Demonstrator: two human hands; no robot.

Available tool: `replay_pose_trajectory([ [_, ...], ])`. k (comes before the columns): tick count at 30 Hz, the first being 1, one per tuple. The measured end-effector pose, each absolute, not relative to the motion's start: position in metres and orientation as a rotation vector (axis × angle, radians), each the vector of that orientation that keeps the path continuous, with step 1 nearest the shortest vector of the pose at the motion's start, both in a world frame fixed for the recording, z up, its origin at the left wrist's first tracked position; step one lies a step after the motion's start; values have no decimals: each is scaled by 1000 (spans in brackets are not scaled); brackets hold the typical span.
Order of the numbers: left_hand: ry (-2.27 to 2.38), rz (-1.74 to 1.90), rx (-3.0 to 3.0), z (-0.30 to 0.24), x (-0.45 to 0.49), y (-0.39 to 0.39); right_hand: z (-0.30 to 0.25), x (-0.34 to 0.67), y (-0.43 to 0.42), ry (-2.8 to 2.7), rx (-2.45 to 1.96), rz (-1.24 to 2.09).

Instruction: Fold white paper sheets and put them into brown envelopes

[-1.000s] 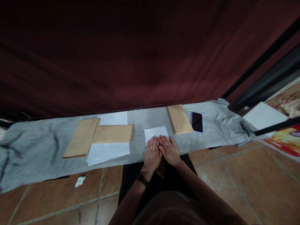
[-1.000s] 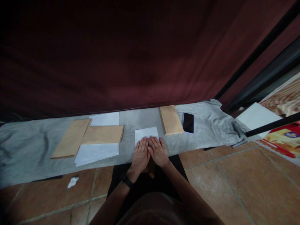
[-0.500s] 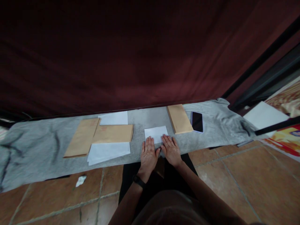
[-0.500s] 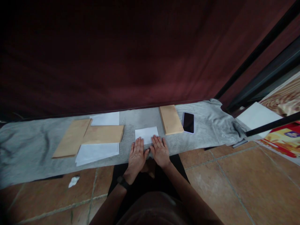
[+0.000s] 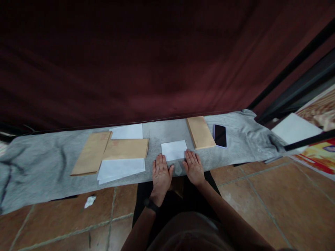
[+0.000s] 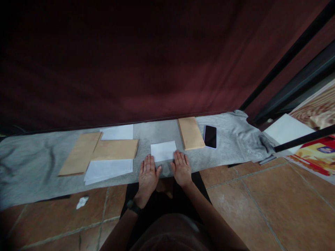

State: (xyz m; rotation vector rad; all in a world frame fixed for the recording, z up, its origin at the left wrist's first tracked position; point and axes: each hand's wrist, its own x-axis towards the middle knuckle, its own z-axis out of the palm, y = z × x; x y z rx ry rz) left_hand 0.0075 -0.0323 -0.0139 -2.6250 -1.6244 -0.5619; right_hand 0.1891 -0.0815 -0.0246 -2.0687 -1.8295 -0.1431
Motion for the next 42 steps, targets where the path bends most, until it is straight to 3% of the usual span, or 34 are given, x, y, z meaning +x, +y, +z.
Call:
replay_pose_trajectory([
  [22,-1486,-318,-2809,4,41,-5,-6,177,-42,-1966,-1953,-11],
  [42,-1749,-506,-2619,-6,26,-1,-25,189,-47,-1767,-2084,-61],
])
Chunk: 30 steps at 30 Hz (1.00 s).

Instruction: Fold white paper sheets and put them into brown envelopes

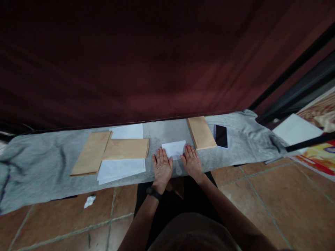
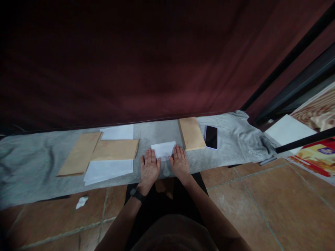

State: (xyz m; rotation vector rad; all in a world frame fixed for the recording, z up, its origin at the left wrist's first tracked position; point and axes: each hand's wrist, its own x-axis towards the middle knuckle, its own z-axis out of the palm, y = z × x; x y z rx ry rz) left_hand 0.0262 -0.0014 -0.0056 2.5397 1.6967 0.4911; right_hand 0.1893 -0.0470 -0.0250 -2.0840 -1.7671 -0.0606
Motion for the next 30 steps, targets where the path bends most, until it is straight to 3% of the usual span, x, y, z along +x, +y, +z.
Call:
replay_pose_trajectory([
  [16,1406,336,2658,1,58,15,-8,183,-14,-1917,-2004,-3],
  [30,1566,424,2594,-15,48,31,-22,187,-6,-1837,-2053,-84],
])
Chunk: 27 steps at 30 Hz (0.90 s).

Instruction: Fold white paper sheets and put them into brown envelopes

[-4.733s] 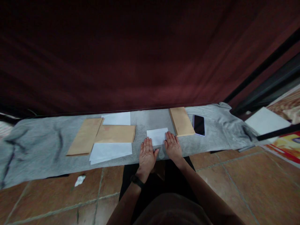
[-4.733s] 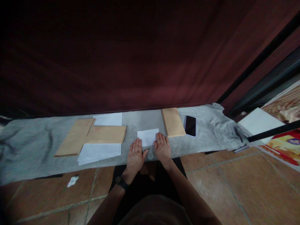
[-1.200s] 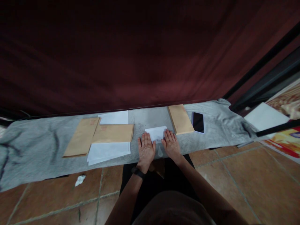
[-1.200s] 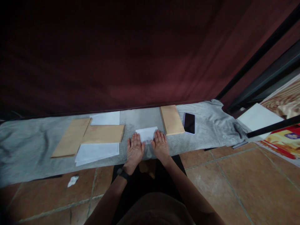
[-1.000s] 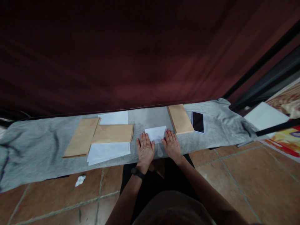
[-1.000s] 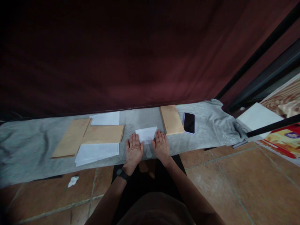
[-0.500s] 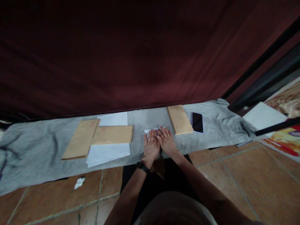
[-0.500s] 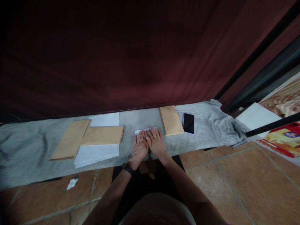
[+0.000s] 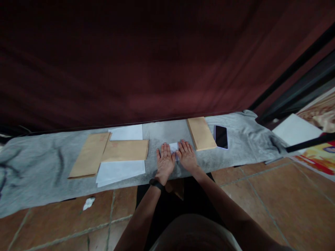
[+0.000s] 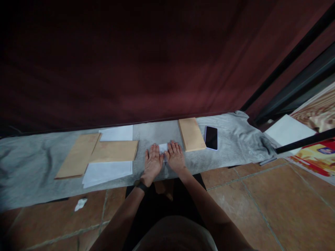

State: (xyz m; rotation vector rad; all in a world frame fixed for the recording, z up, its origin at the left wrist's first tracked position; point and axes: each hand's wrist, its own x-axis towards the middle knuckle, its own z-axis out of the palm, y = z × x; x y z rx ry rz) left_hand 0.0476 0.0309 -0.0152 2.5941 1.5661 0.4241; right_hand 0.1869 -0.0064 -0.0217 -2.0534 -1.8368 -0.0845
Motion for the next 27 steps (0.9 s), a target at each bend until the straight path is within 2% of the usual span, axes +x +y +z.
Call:
replay_pose_trajectory([
  [14,1710,497,2465,-4,29,24,-26,190,-12,-1762,-2072,-129],
  [27,1767,581,1880,4,35,63,-26,190,-12,-1744,-2063,-148],
])
